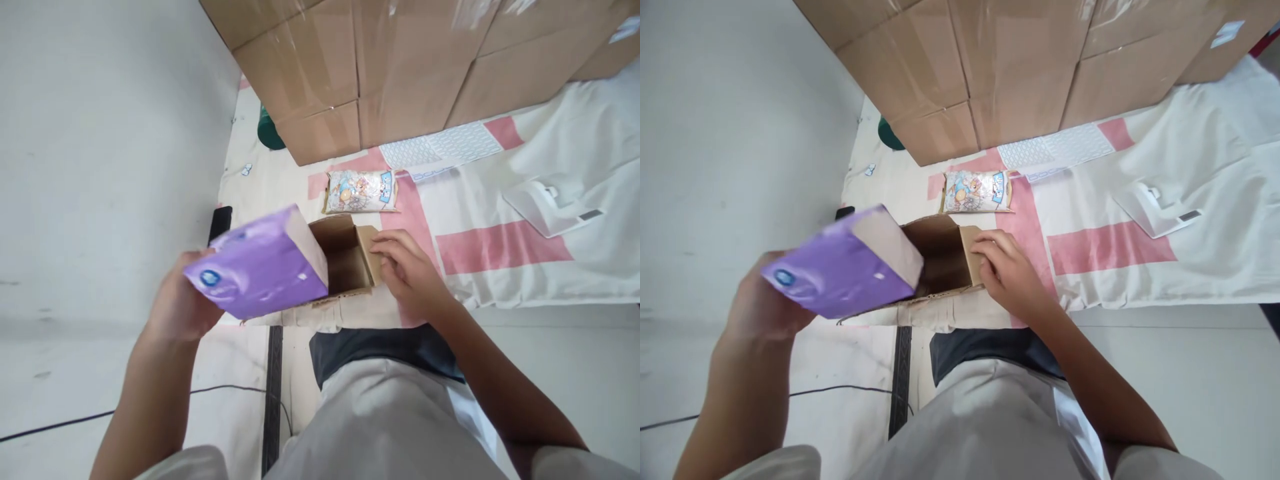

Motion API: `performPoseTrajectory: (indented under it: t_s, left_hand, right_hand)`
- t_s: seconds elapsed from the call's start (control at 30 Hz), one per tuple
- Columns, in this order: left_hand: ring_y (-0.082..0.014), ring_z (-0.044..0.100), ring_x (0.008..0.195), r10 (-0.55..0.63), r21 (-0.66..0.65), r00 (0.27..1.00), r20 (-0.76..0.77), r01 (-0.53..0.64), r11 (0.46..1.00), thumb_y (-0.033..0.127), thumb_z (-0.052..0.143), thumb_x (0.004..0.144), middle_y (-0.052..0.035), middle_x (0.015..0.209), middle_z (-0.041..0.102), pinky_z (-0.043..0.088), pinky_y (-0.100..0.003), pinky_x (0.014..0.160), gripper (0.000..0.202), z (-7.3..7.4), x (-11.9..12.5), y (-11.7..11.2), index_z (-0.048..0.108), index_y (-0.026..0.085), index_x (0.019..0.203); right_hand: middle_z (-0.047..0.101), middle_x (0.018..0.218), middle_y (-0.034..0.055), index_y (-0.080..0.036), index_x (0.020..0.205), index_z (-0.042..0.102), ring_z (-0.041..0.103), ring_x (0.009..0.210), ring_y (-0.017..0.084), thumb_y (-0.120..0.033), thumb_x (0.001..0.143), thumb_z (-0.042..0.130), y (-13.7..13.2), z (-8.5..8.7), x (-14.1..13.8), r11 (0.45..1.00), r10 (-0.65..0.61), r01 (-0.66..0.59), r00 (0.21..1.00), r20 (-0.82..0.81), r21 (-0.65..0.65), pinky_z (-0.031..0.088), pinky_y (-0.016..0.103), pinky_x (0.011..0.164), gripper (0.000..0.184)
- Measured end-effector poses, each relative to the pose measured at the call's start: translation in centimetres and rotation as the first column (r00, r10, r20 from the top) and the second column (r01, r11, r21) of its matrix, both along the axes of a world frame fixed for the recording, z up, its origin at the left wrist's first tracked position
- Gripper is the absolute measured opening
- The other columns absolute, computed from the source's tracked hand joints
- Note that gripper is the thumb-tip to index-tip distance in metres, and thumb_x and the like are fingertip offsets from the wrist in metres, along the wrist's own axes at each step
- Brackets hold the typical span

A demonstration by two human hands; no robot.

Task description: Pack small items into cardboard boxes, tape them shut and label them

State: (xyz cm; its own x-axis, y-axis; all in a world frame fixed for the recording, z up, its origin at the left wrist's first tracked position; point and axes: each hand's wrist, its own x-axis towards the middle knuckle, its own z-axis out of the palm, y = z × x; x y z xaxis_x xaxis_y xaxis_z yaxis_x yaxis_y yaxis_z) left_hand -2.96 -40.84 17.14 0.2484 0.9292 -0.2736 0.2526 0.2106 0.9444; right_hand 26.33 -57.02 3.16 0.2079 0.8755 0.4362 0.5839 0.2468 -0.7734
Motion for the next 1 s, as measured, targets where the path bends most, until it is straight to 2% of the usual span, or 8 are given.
performPoseTrajectory:
  t_s: [0.07,0.23,0.33,0.43,0.5,0.63,0.8,1.0]
  left_hand:
    - [-0.0183,0.06,0.057,-0.139,-0.233,0.983,-0.117,0.109,0.966,0.05,0.068,0.078,0.0015,0.059,0.056,0.052,-0.027,0.048,0.029,-0.4,0.2,-0.5,0.066,0.022,0.086]
    - [-0.0269,0.075,0.076,-0.532,-0.658,0.823,-0.2,0.29,0.695,0.066,0.052,0.09,-0.0105,0.083,0.077,0.061,-0.034,0.058,0.055,-3.5,2.4,-0.7,0.071,0.019,0.111]
    - [-0.0279,0.079,0.089,-0.667,-0.574,0.602,-0.439,0.383,0.723,0.064,0.029,0.101,-0.0159,0.103,0.081,0.066,-0.038,0.069,0.065,-5.4,4.2,-0.6,0.071,0.017,0.118]
    - [-0.0304,0.08,0.092,-0.482,-0.303,0.202,-0.852,0.561,0.771,0.056,0.012,0.107,-0.0196,0.104,0.08,0.065,-0.044,0.084,0.074,-5.9,5.7,-0.3,0.074,0.014,0.104]
    - [-0.0396,0.078,0.1,-0.334,-0.228,0.058,-0.941,0.618,0.753,0.048,0.019,0.108,-0.0265,0.103,0.079,0.061,-0.057,0.093,0.068,-5.7,6.5,-0.2,0.075,0.011,0.096]
    - [-0.0495,0.078,0.092,-0.196,-0.174,-0.044,-0.98,0.679,0.714,0.016,0.03,0.099,-0.0319,0.09,0.077,0.059,-0.067,0.081,0.05,-4.7,6.6,-0.9,0.078,0.005,0.09]
    - [-0.0442,0.079,0.079,-0.015,-0.136,-0.154,-0.988,0.825,0.549,0.002,0.022,0.094,-0.0294,0.092,0.078,0.062,-0.057,0.067,0.058,-4.9,5.2,-1.9,0.079,0.002,0.108]
    - [-0.0366,0.081,0.084,0.047,-0.031,-0.057,-0.997,0.899,0.437,0.002,0.023,0.093,-0.0223,0.111,0.079,0.065,-0.05,0.065,0.061,-4.8,6.5,-2.5,0.075,0.012,0.123]
  right_hand:
    - [0.064,0.13,0.0117,-0.024,0.118,0.065,0.063,0.125,0.025,-0.01,0.101,0.046,0.0,-0.2,-0.2,1.0,0.015,-0.014,1.0,-0.017,0.015,0.056,0.044,0.105,0.029]
    - [0.063,0.131,0.0111,-0.024,0.12,0.065,0.062,0.127,0.024,-0.01,0.102,0.046,0.0,-0.5,-0.3,0.999,0.049,-0.048,0.998,-0.041,0.023,0.053,0.043,0.108,0.029]
    - [0.063,0.13,0.0103,-0.023,0.121,0.064,0.062,0.126,0.022,-0.009,0.102,0.045,0.0,-0.7,-0.3,0.998,0.06,-0.061,0.996,-0.06,-0.007,0.052,0.041,0.109,0.03]
    - [0.061,0.129,0.01,-0.024,0.12,0.064,0.062,0.125,0.021,-0.01,0.102,0.046,0.0,-1.2,-0.5,0.998,0.052,-0.055,0.994,-0.101,-0.023,0.051,0.039,0.108,0.028]
    - [0.059,0.132,0.0106,-0.024,0.12,0.064,0.06,0.127,0.022,-0.013,0.101,0.05,-0.2,-1.9,-0.7,0.999,0.024,-0.029,0.989,-0.147,-0.035,0.05,0.04,0.11,0.026]
    - [0.063,0.128,0.0096,-0.024,0.134,0.058,0.064,0.122,0.023,-0.024,0.1,0.058,-1.0,-2.8,-1.6,0.979,-0.1,-0.001,0.872,-0.48,-0.205,0.051,0.04,0.106,0.034]
    - [0.062,0.082,-0.0024,-0.023,0.14,0.057,0.058,0.072,0.014,-0.038,0.09,0.071,-1.4,-2.3,-1.8,0.925,-0.141,-0.252,0.47,-0.871,-0.286,0.045,0.025,0.067,0.054]
    - [0.048,0.069,-0.0082,-0.022,0.142,0.059,0.036,0.059,0.009,-0.032,0.086,0.074,-2.2,-1.5,-1.0,0.983,-0.061,-0.128,0.454,-0.889,-0.133,0.027,0.024,0.058,0.059]
